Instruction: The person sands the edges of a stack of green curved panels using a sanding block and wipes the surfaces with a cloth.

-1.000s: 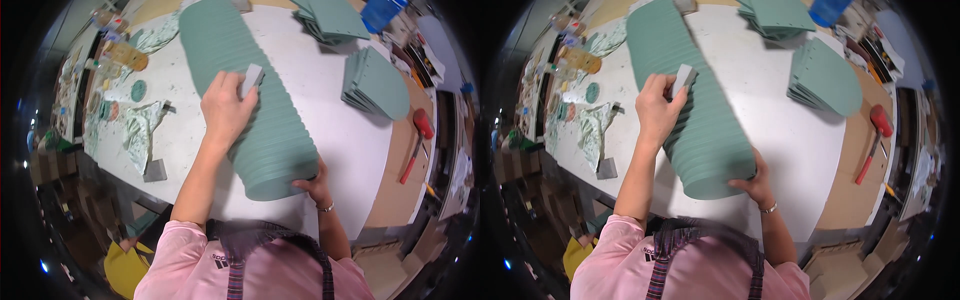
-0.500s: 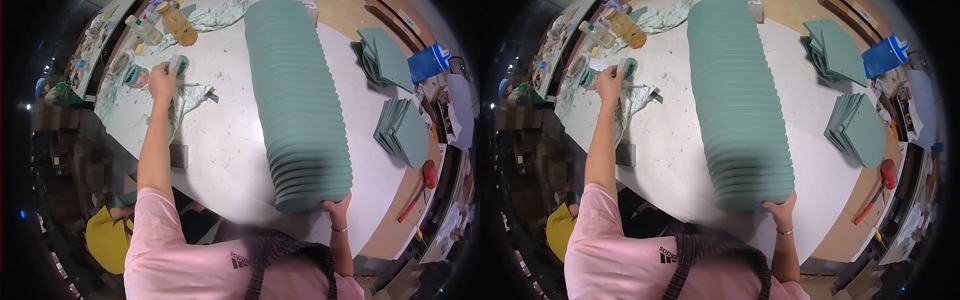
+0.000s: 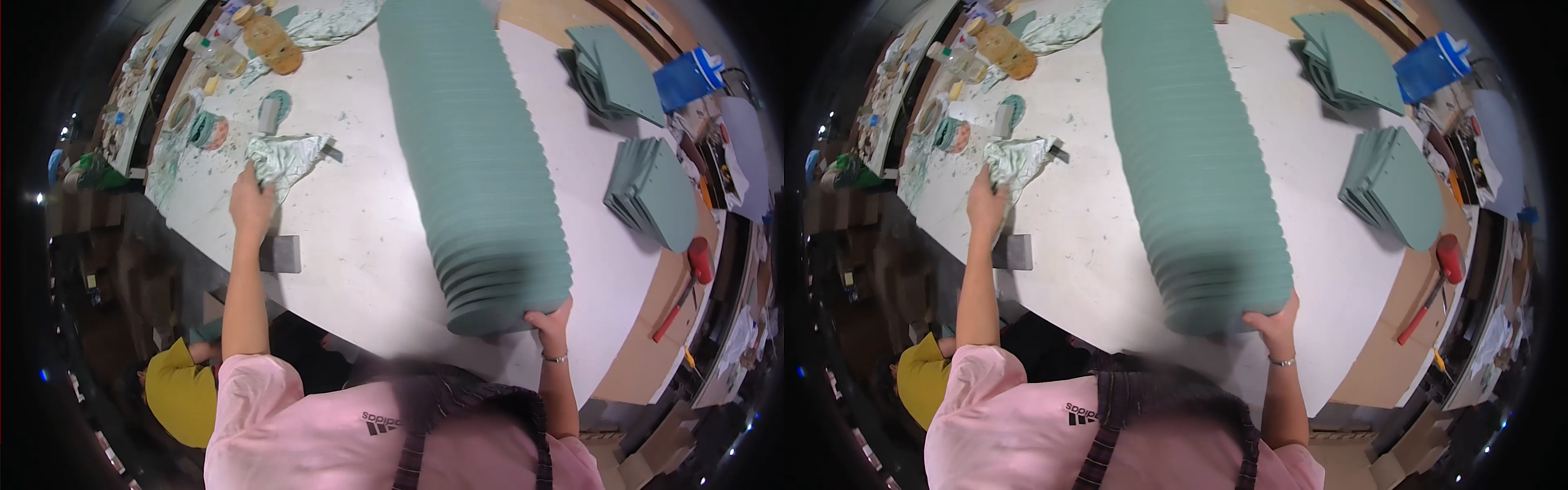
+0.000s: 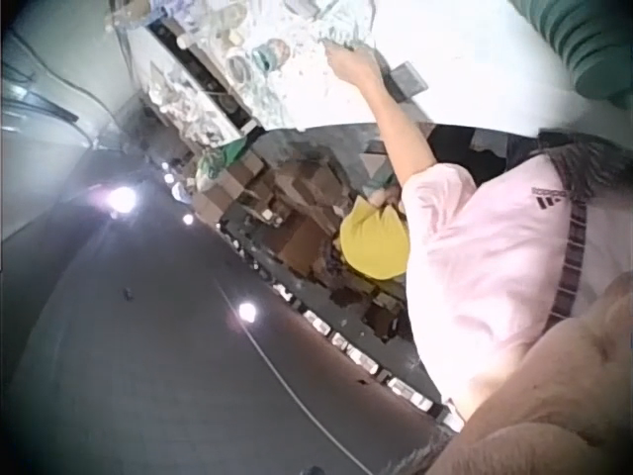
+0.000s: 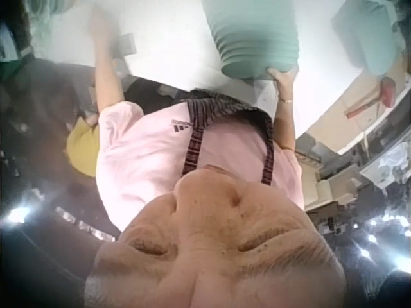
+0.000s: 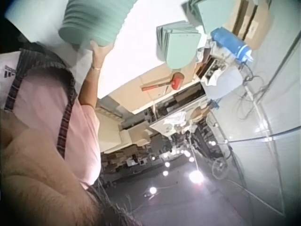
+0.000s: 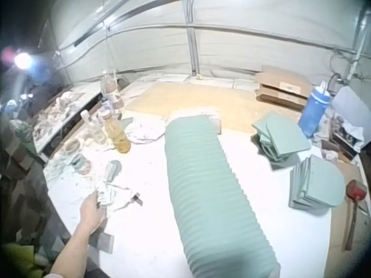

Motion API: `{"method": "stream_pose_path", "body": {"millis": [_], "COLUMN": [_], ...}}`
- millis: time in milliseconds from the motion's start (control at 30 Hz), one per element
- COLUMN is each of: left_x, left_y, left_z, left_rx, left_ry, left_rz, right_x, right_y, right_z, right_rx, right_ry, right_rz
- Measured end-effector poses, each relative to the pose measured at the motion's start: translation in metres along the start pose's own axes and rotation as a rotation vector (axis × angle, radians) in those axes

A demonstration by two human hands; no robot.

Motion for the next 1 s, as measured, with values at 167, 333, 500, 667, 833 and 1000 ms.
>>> {"method": "stream_pose_path", "body": {"millis": [167, 333, 500, 667, 833, 1000], "left_x": [0.053, 0.149, 0.217, 0.320, 0.403, 0.392], "left_y": [0.067, 0.094, 0.069, 0.043, 0.033, 0.077], "left_z": [0.011, 0.040, 0.065, 0.150, 0.171, 0.160], "left_rx": [0.132, -0.390, -0.549, -0.086, -0.368, -0.141], "left_ry": [-0.132, -0.053, -0.124, -0.890, -1.042, -1.203], "left_rz": [1.083, 1.735, 1.599, 0.590, 0.908, 0.903], "right_x": [0.000, -0.018, -0.014, -0.010, 0.000, -0.004], "right_y": [-0.005, -0.013, -0.011, -0.009, -0.011, -0.004], "right_z": [-0.004, -0.001, -0.006, -0.007, -0.005, -0.006], "right_rx": [-0.082, -0.051, -0.100, -0.104, -0.142, -0.130], "right_ry": [0.129, 0.058, 0.079, 0.103, 0.153, 0.170], "right_rz": [0.126, 0.057, -0.094, 0.023, 0.030, 0.077]}}
Point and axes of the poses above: each hand's wrist, its own z-axis away from the middle knuckle, its own y-axis out of the back of the hand, x = y × z, the point moved 4 cm from there along -z, towards the middle knuckle, and after that the axes turned 2 degrees about x, right-handed, at the moved point
